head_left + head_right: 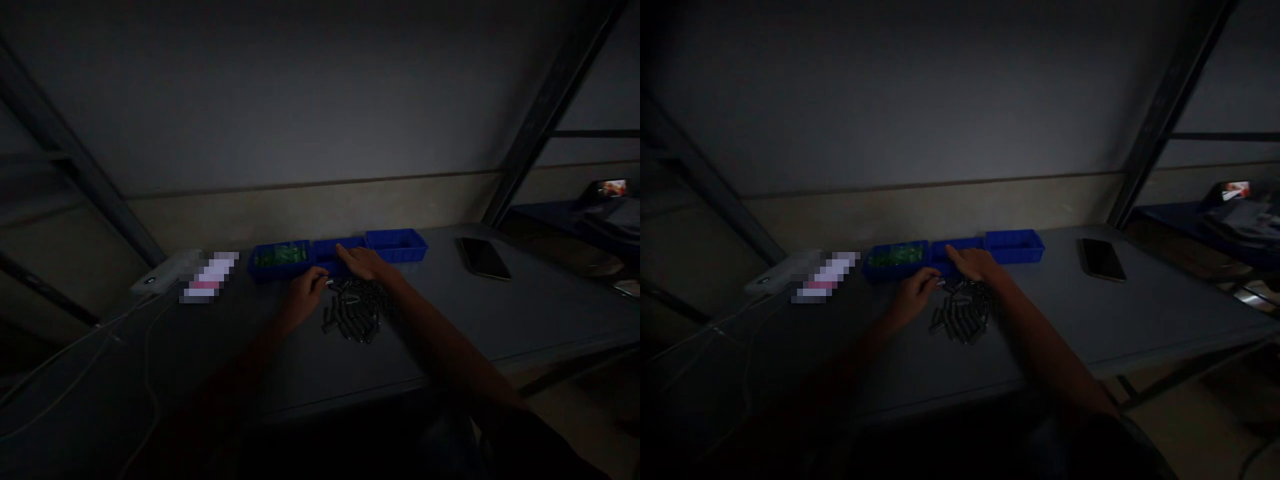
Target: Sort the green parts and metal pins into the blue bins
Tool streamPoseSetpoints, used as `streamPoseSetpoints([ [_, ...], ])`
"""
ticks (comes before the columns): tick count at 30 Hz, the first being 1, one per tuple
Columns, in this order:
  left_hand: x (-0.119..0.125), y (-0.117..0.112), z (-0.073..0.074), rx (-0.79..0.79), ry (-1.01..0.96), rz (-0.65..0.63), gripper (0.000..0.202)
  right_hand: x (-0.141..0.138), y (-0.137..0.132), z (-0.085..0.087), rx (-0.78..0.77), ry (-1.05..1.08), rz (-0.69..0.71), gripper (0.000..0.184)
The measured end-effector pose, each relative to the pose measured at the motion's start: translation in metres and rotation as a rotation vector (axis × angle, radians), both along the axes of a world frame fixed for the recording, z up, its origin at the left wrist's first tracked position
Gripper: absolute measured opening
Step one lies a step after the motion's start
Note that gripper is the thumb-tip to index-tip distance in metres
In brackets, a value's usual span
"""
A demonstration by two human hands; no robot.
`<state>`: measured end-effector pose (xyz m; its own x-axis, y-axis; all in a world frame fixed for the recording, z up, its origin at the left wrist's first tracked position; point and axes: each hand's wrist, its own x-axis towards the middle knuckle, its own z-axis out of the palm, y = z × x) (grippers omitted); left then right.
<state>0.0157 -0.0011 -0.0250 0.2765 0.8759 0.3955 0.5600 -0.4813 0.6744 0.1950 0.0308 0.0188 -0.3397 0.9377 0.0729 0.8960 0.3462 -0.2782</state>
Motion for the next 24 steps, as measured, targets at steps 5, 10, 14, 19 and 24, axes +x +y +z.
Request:
streamPoseSetpoints([
  [5,0.000,0.000,0.000,0.035,-0.003,0.019,0.016,-0.001,-0.002,-0.001,0.108,-0.065,0.046,0.056],
  [10,0.000,0.002,0.000,0.049,-0.053,0.044,0.020,-0.007,-0.015,0.000,0.291,0.009,0.070,0.047],
  [14,-0.002,0.005,0.002,0.016,-0.153,0.065,0.020,-0.015,-0.030,0.003,0.389,0.102,0.175,0.032],
  [19,-0.006,0.007,0.004,-0.015,-0.265,0.096,0.023,-0.022,-0.037,0.001,0.403,0.101,0.262,0.026],
  [24,-0.004,0.006,0.006,-0.071,-0.352,0.066,0.022,-0.021,-0.035,-0.002,0.371,0.167,0.280,0.021],
])
